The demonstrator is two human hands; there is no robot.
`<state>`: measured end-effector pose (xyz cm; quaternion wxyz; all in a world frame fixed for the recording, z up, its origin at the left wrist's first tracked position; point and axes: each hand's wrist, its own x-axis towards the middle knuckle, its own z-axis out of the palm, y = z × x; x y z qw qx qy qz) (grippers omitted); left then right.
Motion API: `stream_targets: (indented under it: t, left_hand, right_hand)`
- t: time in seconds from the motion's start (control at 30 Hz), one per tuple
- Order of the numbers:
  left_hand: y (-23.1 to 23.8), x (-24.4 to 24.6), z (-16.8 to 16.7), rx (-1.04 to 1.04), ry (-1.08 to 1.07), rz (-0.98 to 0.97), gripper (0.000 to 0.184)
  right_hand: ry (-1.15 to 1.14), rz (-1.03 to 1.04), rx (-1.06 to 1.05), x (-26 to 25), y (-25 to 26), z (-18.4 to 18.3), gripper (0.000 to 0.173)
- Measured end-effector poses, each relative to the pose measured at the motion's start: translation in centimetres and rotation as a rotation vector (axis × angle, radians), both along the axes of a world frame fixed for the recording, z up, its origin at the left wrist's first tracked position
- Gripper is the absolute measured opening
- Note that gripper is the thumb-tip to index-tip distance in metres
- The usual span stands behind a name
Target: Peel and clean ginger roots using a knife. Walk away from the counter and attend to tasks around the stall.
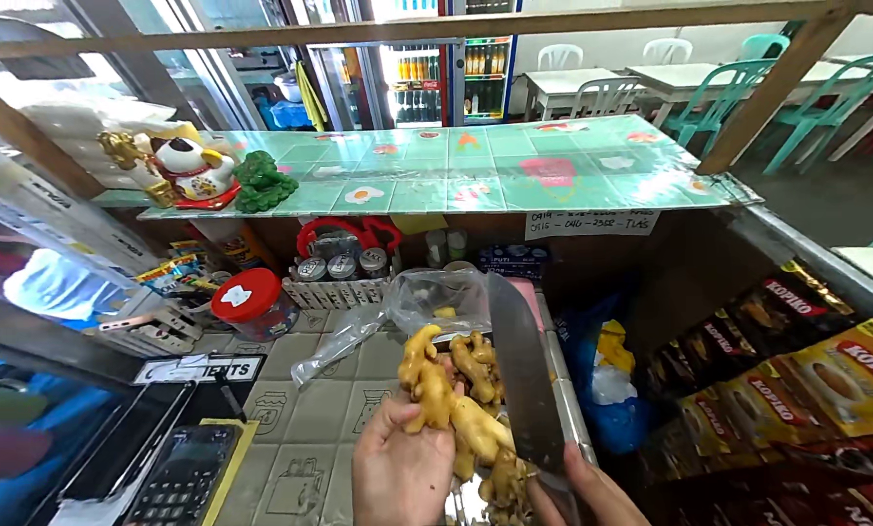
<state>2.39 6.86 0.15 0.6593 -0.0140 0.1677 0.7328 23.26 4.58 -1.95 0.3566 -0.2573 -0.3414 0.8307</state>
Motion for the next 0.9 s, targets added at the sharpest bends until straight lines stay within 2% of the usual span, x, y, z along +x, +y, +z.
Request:
stream_targets:
  t: [0.1, 0.2, 0.27, 0.3, 0.37, 0.47, 0.57, 0.67, 0.8, 0.9]
  left_hand:
    - [-1.6, -0.7, 0.6, -0.004, 0.117, -0.089, 0.038]
    - [-3.4, -2.1, 1.1, 0.049, 0.345, -0.324, 0.073]
    - [-4.5, -3.1, 1.1, 0.096, 0.304, -0.396, 0.093]
    - [-5.0, -3.5, 1.0, 0.115, 0.246, -0.426, 0.098]
    - [-5.6, -4.0, 1.1, 0.097, 0.228, -0.483, 0.093]
    - [-6.0, -4.5, -0.2, 0.085, 0.213, -0.603, 0.073]
    - [-5.7, -4.1, -2.0, 0.179, 0.209, -0.686, 0.067]
    - [-5.5, -3.2, -2.2, 0.133, 0.202, -0.621, 0.063]
    - [-5.7, -2.3, -1.2, -0.012, 0.303, -0.488, 0.037]
    - [-6.2, -2.1, -1.2, -0.020, 0.341, -0.463, 0.039]
  right_hand:
    - [0.002, -0.025, -0.015, -0.4, 0.5, 0.3, 0.050]
    - [-0.007, -0.033, 0.023, -0.3, 1.4, 0.7, 0.052]
    - [-0.024, -0.007, 0.012, 0.1, 2.2, 0.9, 0.055]
    - [-0.035, 0.016, 0.001, 0.4, 2.6, 1.1, 0.058]
    - [-0.036, 0.073, -0.022, 0.8, 3.4, 1.3, 0.059]
    - [-0.035, 0.116, 0.006, 1.0, 4.1, 1.6, 0.062]
    - [-0.218, 0.029, 0.181, 0.5, 3.9, 2.5, 0.056]
    - [-0.500, -0.057, 0.421, 0.0, 2.4, 3.3, 0.076]
    - [-0.740, -0.010, 0.622, -0.6, 0.1, 3.1, 0.084]
    - [-0.828, -0.024, 0.716, -1.0, -0.7, 2.4, 0.088]
